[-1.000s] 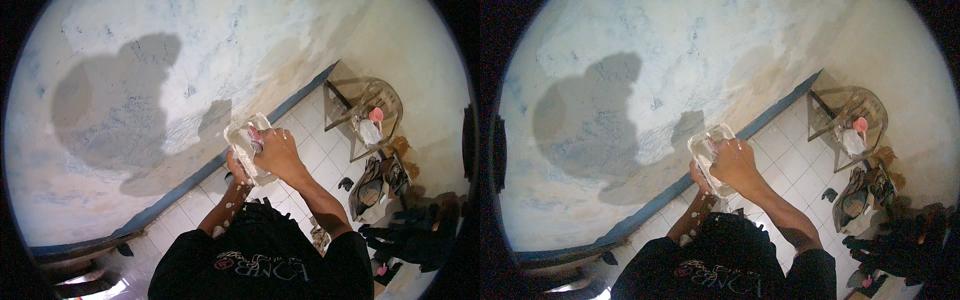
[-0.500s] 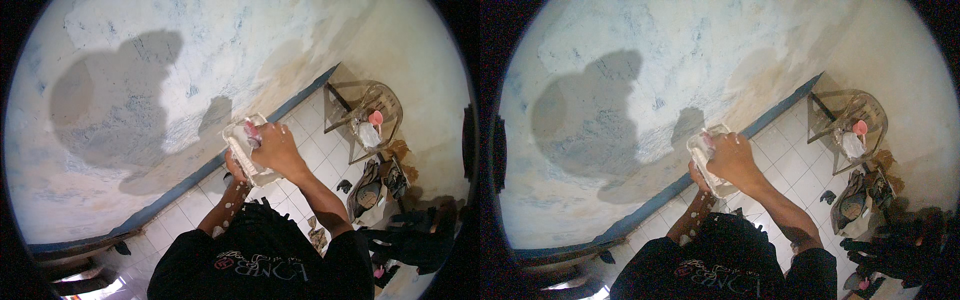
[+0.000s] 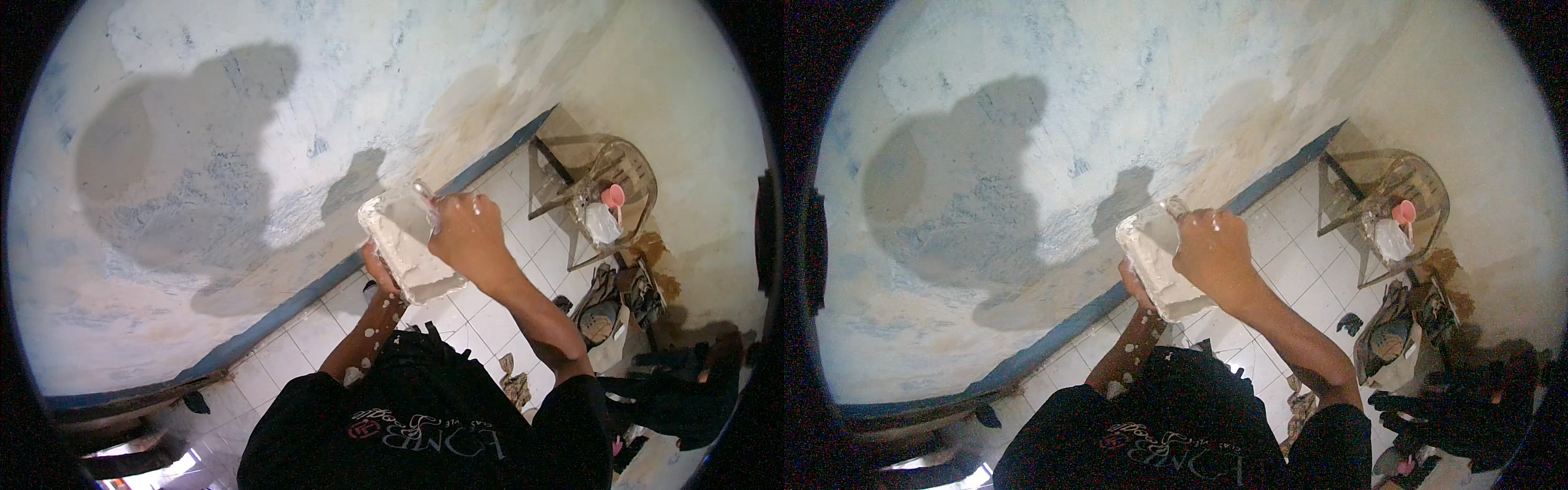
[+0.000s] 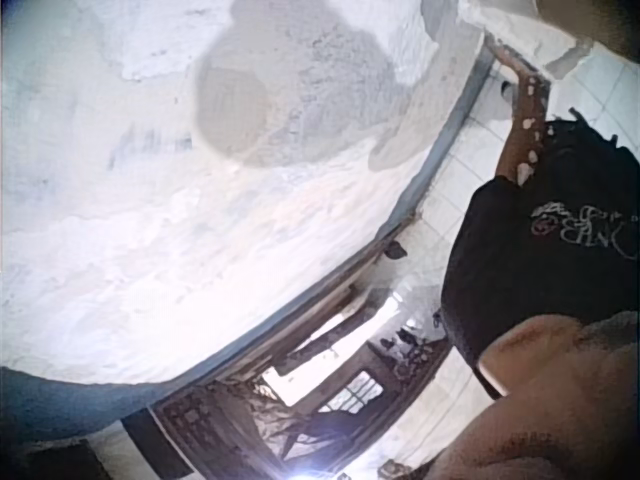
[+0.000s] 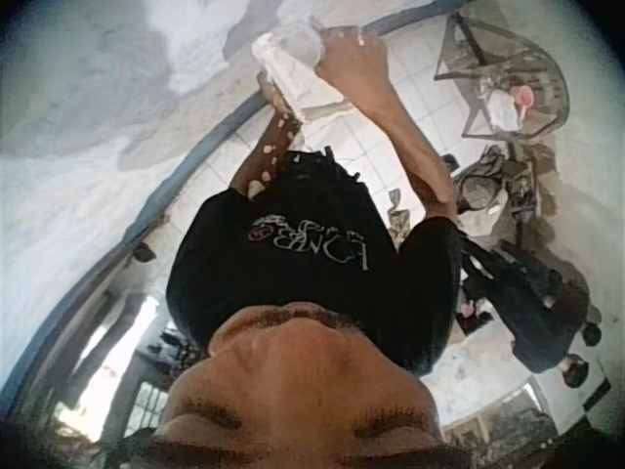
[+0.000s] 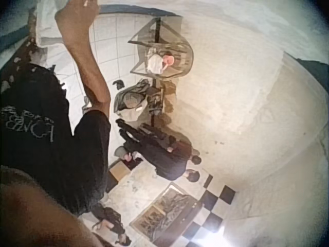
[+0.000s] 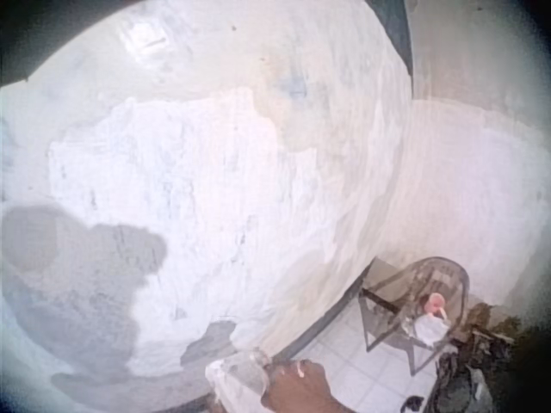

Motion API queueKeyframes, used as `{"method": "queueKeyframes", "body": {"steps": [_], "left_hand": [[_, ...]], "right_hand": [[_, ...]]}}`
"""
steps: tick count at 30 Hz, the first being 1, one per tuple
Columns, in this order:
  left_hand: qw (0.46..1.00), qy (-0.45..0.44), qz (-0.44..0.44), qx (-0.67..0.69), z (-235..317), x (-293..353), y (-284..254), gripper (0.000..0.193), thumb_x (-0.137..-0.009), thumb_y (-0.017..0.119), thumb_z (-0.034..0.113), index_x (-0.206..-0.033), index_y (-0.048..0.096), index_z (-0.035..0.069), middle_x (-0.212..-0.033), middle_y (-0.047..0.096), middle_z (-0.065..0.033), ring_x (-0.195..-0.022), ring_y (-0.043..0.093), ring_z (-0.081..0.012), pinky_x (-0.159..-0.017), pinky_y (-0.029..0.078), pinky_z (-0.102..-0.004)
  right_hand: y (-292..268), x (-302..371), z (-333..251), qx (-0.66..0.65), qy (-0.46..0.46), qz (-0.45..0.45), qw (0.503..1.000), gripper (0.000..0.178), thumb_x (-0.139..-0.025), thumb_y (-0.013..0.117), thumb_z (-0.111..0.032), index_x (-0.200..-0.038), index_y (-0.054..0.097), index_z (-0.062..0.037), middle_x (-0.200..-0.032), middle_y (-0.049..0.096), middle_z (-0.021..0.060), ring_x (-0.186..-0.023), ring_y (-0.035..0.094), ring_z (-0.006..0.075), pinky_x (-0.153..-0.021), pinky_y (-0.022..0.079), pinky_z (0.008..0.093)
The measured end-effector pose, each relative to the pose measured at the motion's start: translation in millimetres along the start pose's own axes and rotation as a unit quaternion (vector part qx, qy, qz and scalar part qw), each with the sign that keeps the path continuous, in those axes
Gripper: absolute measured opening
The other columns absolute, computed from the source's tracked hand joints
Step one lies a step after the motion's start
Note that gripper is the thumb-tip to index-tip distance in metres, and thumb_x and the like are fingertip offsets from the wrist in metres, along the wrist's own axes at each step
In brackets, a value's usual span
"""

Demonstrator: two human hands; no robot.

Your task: The person holds a plastic tray containing white plaster and uses a red spatula to scrape and mix the material before applying a layer of it onto a wall.

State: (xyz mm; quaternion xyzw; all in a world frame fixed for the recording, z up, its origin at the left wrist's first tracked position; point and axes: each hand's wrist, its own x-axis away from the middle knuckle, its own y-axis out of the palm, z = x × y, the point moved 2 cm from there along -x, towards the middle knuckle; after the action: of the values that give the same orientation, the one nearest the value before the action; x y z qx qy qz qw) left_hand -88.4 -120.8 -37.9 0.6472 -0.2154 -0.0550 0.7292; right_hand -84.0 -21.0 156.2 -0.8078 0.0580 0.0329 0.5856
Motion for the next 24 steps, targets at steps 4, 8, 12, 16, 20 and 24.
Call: {"method": "queueKeyframes", "body": {"steps": [4, 8, 12, 16, 20, 24], "left_hand": [[0.992, 0.031, 0.030, -0.118, 1.0, 9.3, 23.5, 0.060, -0.085, 0.040, 0.050, -0.128, 0.046, 0.009, -0.122, 0.054, -0.0099, -0.114, 0.050, -0.0259, -0.098, 0.040, -0.0403], [0.992, 0.034, 0.030, -0.119, 4.7, 12.2, 28.1, 0.057, -0.084, 0.046, 0.045, -0.124, 0.048, 0.003, -0.116, 0.057, -0.0130, -0.106, 0.055, -0.0272, -0.095, 0.042, -0.0405], [0.998, 0.028, -0.008, -0.063, 3.8, 10.4, 20.5, 0.053, -0.085, 0.045, 0.044, -0.119, 0.050, 0.003, -0.109, 0.059, -0.0117, -0.100, 0.056, -0.0255, -0.092, 0.043, -0.0389], [0.997, 0.023, -0.033, -0.067, 4.9, 11.0, 17.4, 0.054, -0.084, 0.045, 0.046, -0.119, 0.050, 0.004, -0.108, 0.059, -0.0104, -0.100, 0.056, -0.0250, -0.091, 0.044, -0.0386], [0.997, 0.020, -0.066, -0.023, 5.1, 16.5, 45.0, 0.060, -0.084, 0.044, 0.046, -0.128, 0.045, 0.005, -0.118, 0.056, -0.0106, -0.106, 0.055, -0.0265, -0.097, 0.041, -0.0401], [0.999, -0.014, -0.046, -0.025, 5.8, 16.6, 38.5, 0.063, -0.084, 0.043, 0.046, -0.132, 0.041, 0.005, -0.123, 0.053, -0.0110, -0.110, 0.053, -0.0272, -0.103, 0.037, -0.0407]], "right_hand": [[15.5, 5.6, -2.1, -0.008, -0.018, -0.030, 0.999, 0.025, -0.059, 0.062, -0.006, -0.082, 0.066, 0.0049, -0.073, 0.062, 0.0234, -0.067, 0.061, 0.0383, -0.063, 0.048, 0.0443], [19.5, 12.4, -11.8, -0.047, -0.029, -0.014, 0.998, 0.023, -0.057, 0.062, -0.004, -0.078, 0.066, 0.0053, -0.072, 0.062, 0.0236, -0.067, 0.061, 0.0379, -0.065, 0.048, 0.0437], [15.2, 13.4, -22.4, -0.077, -0.035, -0.023, 0.996, 0.021, -0.057, 0.062, -0.005, -0.076, 0.065, 0.0052, -0.072, 0.062, 0.0233, -0.067, 0.061, 0.0385, -0.066, 0.048, 0.0439], [10.7, 10.1, -24.3, -0.063, 0.003, -0.101, 0.993, 0.021, -0.058, 0.061, -0.007, -0.076, 0.065, 0.0029, -0.074, 0.062, 0.0222, -0.071, 0.060, 0.0386, -0.069, 0.047, 0.0445], [-1.2, 9.7, -16.2, -0.065, -0.027, -0.030, 0.997, 0.025, -0.058, 0.062, -0.008, -0.081, 0.067, 0.0013, -0.076, 0.062, 0.0230, -0.079, 0.059, 0.0396, -0.074, 0.046, 0.0461], [-11.6, 3.2, -8.1, -0.031, -0.020, 0.052, 0.998, 0.021, -0.059, 0.065, -0.012, -0.077, 0.067, -0.0014, -0.073, 0.064, 0.0179, -0.067, 0.062, 0.0355, -0.064, 0.050, 0.0416]]}}
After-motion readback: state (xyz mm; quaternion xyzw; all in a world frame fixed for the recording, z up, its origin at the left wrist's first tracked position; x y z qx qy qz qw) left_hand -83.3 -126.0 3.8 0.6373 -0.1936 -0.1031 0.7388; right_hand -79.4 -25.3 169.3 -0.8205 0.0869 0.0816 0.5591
